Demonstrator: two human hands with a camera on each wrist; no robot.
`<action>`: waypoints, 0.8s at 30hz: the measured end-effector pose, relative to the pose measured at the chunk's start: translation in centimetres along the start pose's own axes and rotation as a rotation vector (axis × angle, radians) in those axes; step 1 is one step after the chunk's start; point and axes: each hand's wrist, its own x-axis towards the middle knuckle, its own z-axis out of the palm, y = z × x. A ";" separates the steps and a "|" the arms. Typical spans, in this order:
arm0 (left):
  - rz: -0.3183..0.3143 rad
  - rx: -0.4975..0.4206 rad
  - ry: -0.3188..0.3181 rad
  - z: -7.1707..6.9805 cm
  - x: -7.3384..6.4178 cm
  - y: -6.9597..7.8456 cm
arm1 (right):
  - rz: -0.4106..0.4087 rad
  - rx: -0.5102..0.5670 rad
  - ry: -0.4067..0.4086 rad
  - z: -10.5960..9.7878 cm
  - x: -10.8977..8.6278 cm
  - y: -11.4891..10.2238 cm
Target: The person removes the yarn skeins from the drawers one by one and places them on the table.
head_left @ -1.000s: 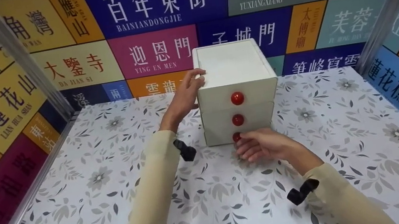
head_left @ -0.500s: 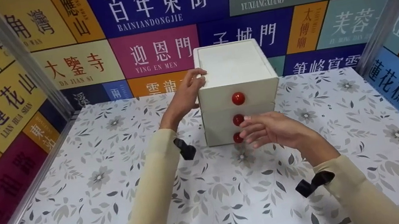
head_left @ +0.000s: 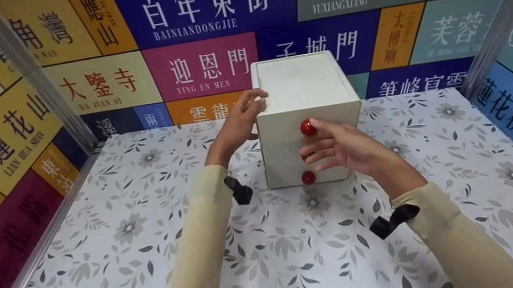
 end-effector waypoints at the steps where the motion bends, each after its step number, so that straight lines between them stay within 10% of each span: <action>1: 0.007 -0.004 0.001 0.0 0.0 0.0 | -0.005 0.009 0.004 0.1 0.1 -0.1; 24: 0.041 -0.042 -0.011 0.2 0.1 -0.5 | -0.046 0.184 0.085 1.1 0.6 0.6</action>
